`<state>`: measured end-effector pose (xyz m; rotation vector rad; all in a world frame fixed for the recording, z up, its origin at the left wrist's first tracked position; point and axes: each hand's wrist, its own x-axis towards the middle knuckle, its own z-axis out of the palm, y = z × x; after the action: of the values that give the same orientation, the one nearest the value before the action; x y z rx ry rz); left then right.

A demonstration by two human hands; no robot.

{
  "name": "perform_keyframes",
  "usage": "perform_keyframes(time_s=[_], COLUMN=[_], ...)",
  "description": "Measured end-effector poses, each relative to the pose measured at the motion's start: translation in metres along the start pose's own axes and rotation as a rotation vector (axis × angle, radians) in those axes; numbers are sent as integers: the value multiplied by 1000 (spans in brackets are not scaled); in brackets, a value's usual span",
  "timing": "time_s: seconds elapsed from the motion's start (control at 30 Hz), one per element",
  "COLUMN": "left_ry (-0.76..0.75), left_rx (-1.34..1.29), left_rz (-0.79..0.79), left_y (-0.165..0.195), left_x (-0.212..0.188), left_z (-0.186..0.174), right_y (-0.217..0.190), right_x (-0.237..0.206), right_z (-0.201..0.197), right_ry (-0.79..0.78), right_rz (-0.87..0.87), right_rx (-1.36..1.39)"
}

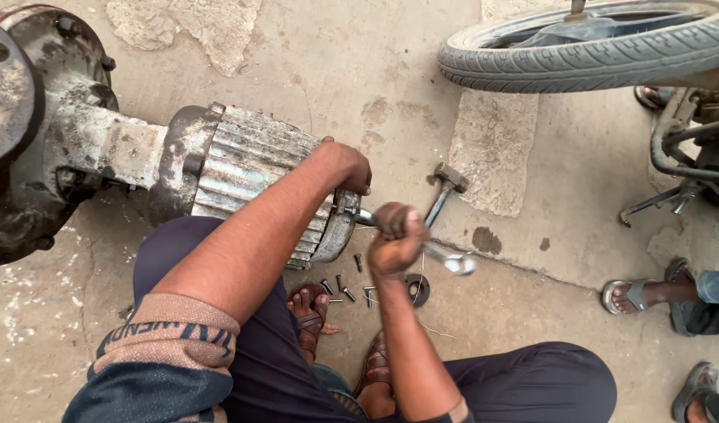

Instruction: The person sits on the ground and works on a motor assembly, using a hammer to tap a metal component into place and a wrench to tighten bolts. A second person briefly assists by handing over a bolt.

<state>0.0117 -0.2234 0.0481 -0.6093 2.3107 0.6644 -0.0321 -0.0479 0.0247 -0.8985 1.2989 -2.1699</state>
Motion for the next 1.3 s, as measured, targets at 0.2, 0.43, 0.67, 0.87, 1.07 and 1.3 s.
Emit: perform_keyframes(time_s=[0.2,0.43,0.67,0.87,1.07,1.3], left_ry=[-3,4,14,24,28,-8], left_rx=[-33,-53,-91,-83,-115,-355], left_rz=[-6,14,27,20,24,111], left_y=[-2,-9,-16,-9,-14,-44], left_x=[-3,2,15,18,24,23], left_z=[-4,-2,-1,-1,-2,1], right_y=[11,15,12,13,12,50], right_x=[-40,-20,-39,-36,29,125], right_z=[0,7,16,17,26,35], right_ry=[-143,-70,-220,-260,-12,-204], right_rz=[-232,-154,-323,-349,349,1210], right_rx=[-137,39,-201,-277,-463,-103])
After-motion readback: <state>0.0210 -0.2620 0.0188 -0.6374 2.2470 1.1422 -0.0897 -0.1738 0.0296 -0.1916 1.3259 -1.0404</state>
